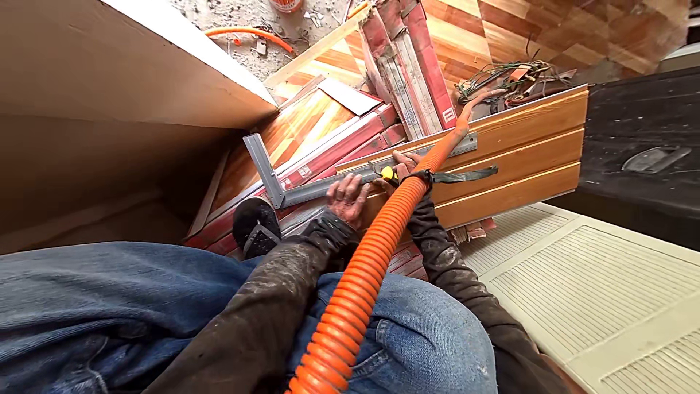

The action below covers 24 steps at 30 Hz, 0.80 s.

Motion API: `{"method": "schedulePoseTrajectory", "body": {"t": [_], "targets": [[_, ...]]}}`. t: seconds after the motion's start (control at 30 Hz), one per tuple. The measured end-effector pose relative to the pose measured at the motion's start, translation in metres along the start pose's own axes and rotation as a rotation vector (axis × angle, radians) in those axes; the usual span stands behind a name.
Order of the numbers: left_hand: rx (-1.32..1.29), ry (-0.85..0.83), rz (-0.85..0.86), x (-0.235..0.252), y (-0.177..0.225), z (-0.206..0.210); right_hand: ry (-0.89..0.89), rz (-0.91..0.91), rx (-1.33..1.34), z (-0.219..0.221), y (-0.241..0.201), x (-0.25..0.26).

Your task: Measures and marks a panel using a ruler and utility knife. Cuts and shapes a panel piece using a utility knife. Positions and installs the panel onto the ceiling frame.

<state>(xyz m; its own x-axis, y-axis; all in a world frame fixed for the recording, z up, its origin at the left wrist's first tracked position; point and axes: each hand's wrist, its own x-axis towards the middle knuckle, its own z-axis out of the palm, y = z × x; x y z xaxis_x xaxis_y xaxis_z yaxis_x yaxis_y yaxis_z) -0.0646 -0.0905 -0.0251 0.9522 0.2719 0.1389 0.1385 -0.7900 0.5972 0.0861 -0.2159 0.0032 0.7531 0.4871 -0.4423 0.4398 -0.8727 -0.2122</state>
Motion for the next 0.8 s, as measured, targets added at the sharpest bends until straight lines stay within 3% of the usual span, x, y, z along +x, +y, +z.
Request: {"method": "schedulePoseTrajectory", "body": {"t": [0.03, 0.2, 0.3, 0.37, 0.53, 0.8], "targets": [[0.031, 0.027, -0.004, -0.005, 0.0, 0.016, 0.12, -0.054, 0.021, 0.013, 0.009, 0.002], [0.136, 0.036, 0.01, -0.017, -0.006, 0.04, 0.071, -0.201, 0.067, -0.015, 0.013, 0.008], [0.143, 0.034, -0.008, -0.02, -0.003, 0.046, -0.063, -0.262, 0.032, -0.055, -0.011, 0.01], [0.127, 0.061, -0.042, -0.017, 0.004, 0.045, -0.247, -0.297, 0.023, -0.077, -0.028, 0.014], [0.037, -0.135, -0.122, -0.008, 0.017, 0.021, -0.435, -0.597, -0.1, -0.083, -0.037, 0.036], [-0.087, -0.45, -0.209, 0.002, 0.021, 0.004, -0.559, -0.687, -0.386, -0.097, -0.068, 0.051]]}}
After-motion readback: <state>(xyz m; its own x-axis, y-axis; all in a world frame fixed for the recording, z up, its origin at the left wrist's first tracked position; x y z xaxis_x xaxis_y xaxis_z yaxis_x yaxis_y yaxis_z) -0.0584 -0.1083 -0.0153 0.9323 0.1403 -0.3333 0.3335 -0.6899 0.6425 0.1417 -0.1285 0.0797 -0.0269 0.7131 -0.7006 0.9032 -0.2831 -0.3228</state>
